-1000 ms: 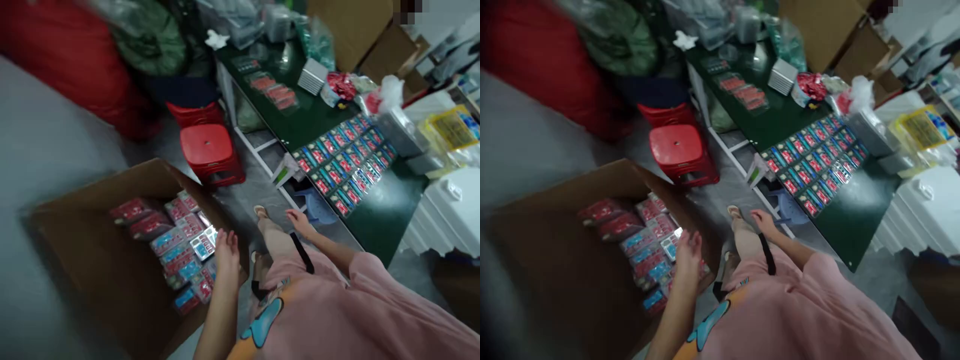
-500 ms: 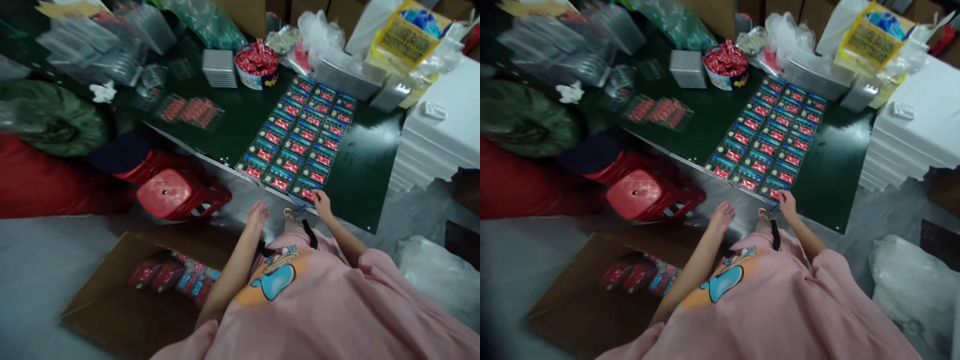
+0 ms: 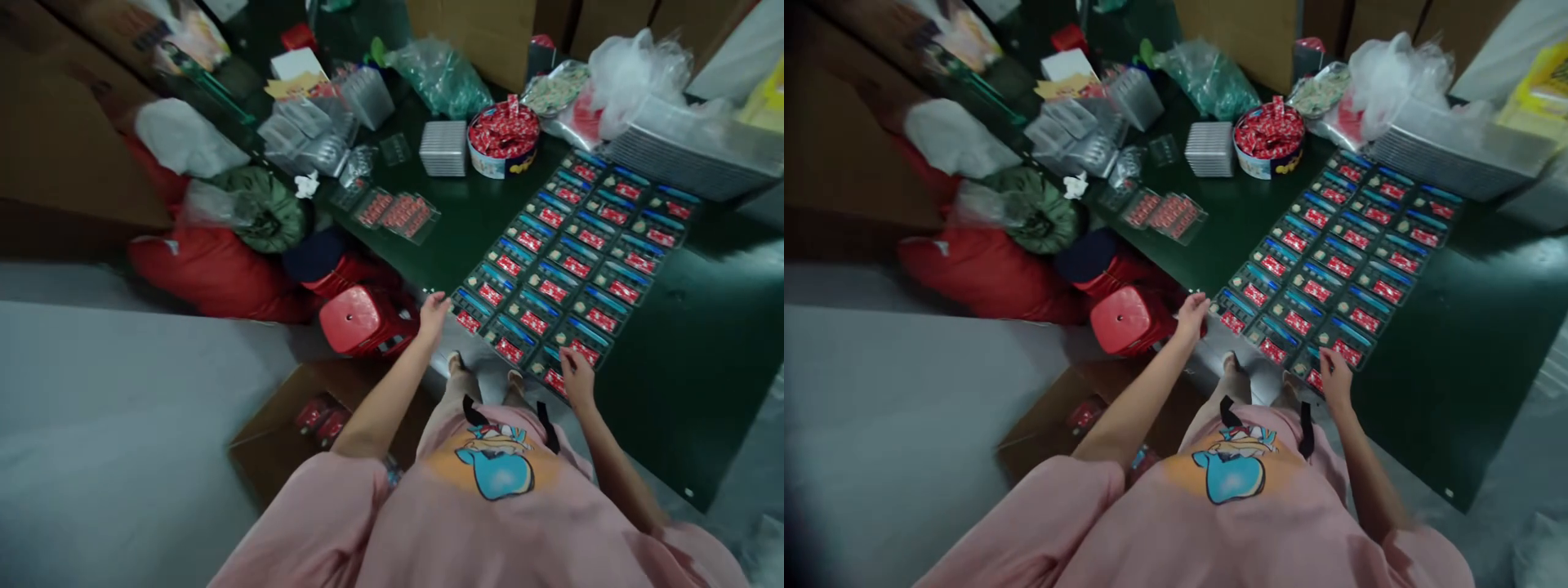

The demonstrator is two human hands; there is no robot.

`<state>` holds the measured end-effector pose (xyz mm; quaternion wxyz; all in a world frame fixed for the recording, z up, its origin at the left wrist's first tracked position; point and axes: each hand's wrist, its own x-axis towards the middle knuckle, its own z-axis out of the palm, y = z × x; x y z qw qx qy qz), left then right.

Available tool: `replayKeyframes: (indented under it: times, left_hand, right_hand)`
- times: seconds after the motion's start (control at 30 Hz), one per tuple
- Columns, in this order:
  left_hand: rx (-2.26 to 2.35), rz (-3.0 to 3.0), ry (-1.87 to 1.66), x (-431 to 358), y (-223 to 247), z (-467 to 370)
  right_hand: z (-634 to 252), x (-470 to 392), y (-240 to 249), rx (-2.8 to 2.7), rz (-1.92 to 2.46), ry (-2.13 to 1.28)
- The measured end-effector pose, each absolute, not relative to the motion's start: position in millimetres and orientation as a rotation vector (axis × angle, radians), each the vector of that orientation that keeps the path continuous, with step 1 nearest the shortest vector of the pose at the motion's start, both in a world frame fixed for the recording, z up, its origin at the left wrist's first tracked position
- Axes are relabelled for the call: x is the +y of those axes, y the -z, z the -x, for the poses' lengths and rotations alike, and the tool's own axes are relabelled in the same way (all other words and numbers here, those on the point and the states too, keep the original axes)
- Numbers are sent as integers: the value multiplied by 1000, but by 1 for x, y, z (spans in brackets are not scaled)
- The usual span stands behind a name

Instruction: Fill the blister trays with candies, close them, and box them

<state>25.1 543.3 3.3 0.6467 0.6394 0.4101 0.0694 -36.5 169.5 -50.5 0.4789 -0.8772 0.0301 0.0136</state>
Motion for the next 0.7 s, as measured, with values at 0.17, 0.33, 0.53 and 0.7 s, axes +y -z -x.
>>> replayKeyframes:
  times: [0.17,0.33,0.53,0.7]
  left_hand:
    - [807,-2064,-257,672,-1,-130]
    - [733,-2482,-163,775,-1,-219]
    - [866,-2588,157,868,17,-278]
    - [997,-2525,399,908,45,-295]
  right_hand:
    - [5,231,34,173,2161,59]
    - [0,301,28,359,2129,70]
    - [0,381,33,294,2141,-100]
    - [-15,427,25,196,2123,-199]
